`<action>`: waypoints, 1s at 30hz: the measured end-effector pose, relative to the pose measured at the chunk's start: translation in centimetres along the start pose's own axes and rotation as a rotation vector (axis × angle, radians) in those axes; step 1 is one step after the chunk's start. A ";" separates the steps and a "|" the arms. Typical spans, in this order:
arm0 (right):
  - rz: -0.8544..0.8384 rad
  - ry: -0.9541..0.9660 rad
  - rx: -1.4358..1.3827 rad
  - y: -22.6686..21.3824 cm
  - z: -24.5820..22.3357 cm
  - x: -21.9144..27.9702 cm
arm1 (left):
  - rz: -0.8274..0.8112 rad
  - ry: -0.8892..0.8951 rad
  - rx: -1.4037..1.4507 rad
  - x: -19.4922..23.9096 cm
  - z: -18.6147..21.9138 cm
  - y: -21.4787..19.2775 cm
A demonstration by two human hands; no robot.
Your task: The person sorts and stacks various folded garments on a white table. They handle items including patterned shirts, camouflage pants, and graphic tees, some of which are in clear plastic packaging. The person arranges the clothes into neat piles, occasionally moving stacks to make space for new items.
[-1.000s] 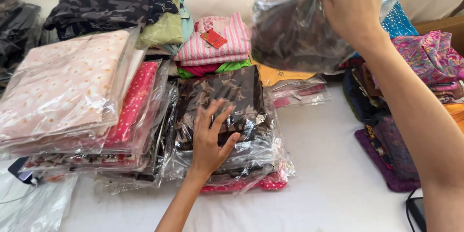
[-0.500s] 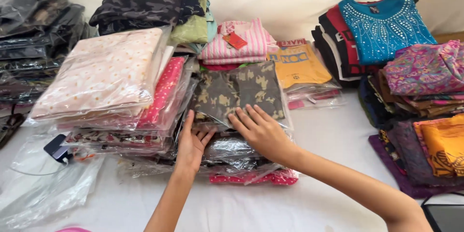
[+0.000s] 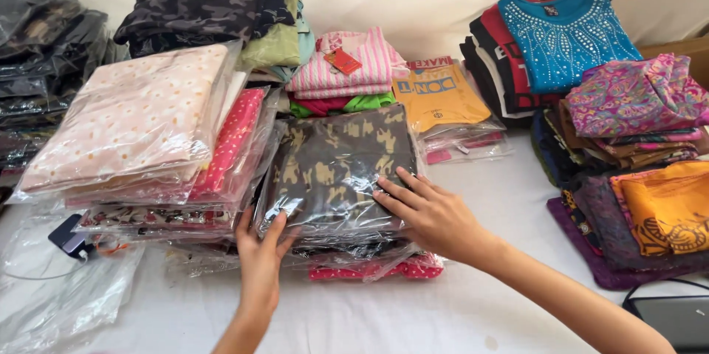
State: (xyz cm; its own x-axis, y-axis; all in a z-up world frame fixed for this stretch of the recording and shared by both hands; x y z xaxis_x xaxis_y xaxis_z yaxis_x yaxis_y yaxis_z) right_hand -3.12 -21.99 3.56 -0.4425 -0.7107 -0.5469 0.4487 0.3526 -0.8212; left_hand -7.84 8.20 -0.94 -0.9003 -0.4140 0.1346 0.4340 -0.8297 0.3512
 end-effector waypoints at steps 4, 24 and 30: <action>0.013 0.028 -0.140 -1.7 -0.6 -0.7 | 0.250 0.342 -0.333 4.2 -5.9 -1.0; -0.087 0.112 -0.373 3.0 2.5 -3.1 | -0.194 0.967 -1.541 -8.5 0.6 8.5; -0.091 0.277 -1.436 4.9 10.3 -1.0 | -0.240 0.884 -1.599 -8.2 0.8 8.2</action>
State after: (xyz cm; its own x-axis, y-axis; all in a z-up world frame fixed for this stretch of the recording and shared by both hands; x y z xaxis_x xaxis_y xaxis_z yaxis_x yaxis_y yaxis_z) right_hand 7.53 -25.89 1.78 -0.6324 -0.6846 -0.3625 -0.6572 0.7219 -0.2167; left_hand 3.03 5.10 1.56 -0.8909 0.1382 -0.4326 0.4036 -0.1957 -0.8937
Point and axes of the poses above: each hand's wrist, its own x-axis away from the middle knuckle, its own y-axis out of the palm, z = x × y, the point moved 1 cm from there along -x, towards the middle knuckle, and after that the axes turned 1 degree about z, right-handed, at the moved point
